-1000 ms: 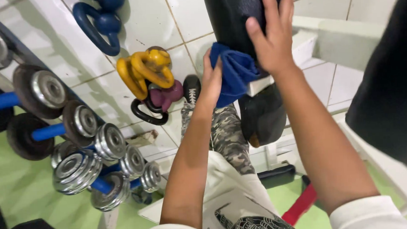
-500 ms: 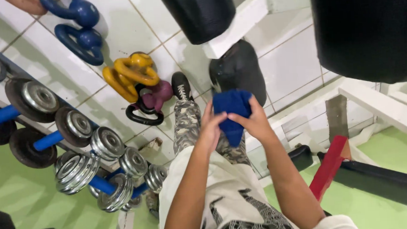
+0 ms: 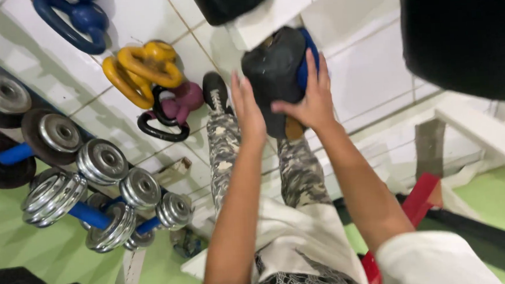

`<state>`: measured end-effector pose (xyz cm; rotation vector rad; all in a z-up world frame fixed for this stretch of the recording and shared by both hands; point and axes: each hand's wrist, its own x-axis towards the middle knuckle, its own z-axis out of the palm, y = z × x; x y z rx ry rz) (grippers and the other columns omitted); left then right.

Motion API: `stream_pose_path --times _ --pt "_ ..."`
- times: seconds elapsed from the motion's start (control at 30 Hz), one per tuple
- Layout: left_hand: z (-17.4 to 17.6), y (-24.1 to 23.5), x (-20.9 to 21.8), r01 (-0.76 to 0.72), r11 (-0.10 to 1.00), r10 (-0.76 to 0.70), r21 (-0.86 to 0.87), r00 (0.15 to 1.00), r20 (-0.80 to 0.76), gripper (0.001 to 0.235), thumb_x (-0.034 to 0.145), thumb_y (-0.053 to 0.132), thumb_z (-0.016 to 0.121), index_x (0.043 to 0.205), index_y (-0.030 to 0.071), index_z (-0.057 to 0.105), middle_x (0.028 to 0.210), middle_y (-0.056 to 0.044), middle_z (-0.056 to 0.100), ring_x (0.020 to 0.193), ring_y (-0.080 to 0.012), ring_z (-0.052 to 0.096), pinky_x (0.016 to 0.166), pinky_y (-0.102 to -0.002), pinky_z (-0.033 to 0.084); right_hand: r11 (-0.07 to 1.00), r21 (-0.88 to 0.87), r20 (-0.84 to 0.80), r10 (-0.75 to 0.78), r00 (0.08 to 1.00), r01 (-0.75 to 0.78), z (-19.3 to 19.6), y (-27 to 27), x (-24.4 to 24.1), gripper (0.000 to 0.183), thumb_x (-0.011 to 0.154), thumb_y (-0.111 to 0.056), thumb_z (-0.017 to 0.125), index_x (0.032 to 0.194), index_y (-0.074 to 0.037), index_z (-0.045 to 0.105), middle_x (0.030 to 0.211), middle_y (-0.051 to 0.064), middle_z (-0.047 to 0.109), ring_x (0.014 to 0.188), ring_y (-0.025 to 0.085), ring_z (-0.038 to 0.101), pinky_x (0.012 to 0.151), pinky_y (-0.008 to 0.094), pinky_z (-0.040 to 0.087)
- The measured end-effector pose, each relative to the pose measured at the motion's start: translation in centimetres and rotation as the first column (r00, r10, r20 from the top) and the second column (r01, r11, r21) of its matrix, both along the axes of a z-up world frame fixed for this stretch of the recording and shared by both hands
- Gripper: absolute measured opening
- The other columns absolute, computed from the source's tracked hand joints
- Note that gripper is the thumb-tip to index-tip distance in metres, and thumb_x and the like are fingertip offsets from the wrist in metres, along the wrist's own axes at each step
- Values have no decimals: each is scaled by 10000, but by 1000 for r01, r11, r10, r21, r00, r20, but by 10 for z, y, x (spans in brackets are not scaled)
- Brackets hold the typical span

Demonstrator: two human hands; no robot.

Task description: The person cleans a black padded bench in a gym using a blue cloth. They wipe the main seat and backrest, then move to clean a smaller padded attachment on the same equipment.

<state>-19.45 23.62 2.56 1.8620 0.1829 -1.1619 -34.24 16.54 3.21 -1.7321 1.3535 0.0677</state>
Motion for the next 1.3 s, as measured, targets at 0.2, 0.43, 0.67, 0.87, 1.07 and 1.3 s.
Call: stream_pose_path --times 0.2,0.43,0.67,0.87,1.07,1.3 --pt "-22 -15 20 258 949 -281 -179 953 -115 728 1112 593 283 1626 77 271 1691 -242 139 1574 -414 99 1291 -575 89 878 -471 41 -77 996 87 -7 52 -17 607 937 -540 765 1416 -200 610 1502 198 433 1335 442 508 1099 567 398" --pt "11 -29 24 304 953 -293 -9 908 -299 807 983 773 269 1642 311 212 1721 -178 138 1553 -473 167 1066 -828 232 885 -466 15 13 1000 -5 -18 66 -4 337 974 -373 630 1302 -368 706 1294 19 598 1211 299 526 1072 511 278" --pt "8 -30 28 204 979 -174 13 867 -467 1008 681 866 171 1600 459 82 1722 42 248 1586 -266 223 1145 -700 199 804 -582 115 231 966 -123 4 -33 57 672 1005 -662 701 1502 -253 505 1441 96 520 1282 352 515 1036 544 425" --pt "-30 -18 -13 222 970 -234 -100 962 -138 977 882 774 255 1617 235 -94 1722 -22 -172 1599 -219 -93 1276 -444 -21 991 -93 256 -72 964 98 -4 -16 -4 775 975 -326 859 1590 -316 388 1685 174 201 1574 450 275 1257 580 396" --pt "-30 -25 -13 -43 971 -32 -234 951 -307 958 867 773 251 1622 267 -55 1724 -72 -77 1590 -224 38 1276 -419 98 939 -340 221 142 965 -60 29 24 -16 383 1027 -174 571 1399 -183 658 1564 172 463 1467 518 342 1217 625 373" --pt "-55 1 -27 -207 947 103 -245 919 -380 834 934 718 229 1630 284 77 1732 0 -62 1592 -229 26 1275 -477 44 909 -406 188 188 964 -98 -10 -27 39 779 980 -680 294 1382 -120 657 1542 196 447 1395 583 328 1167 692 290"
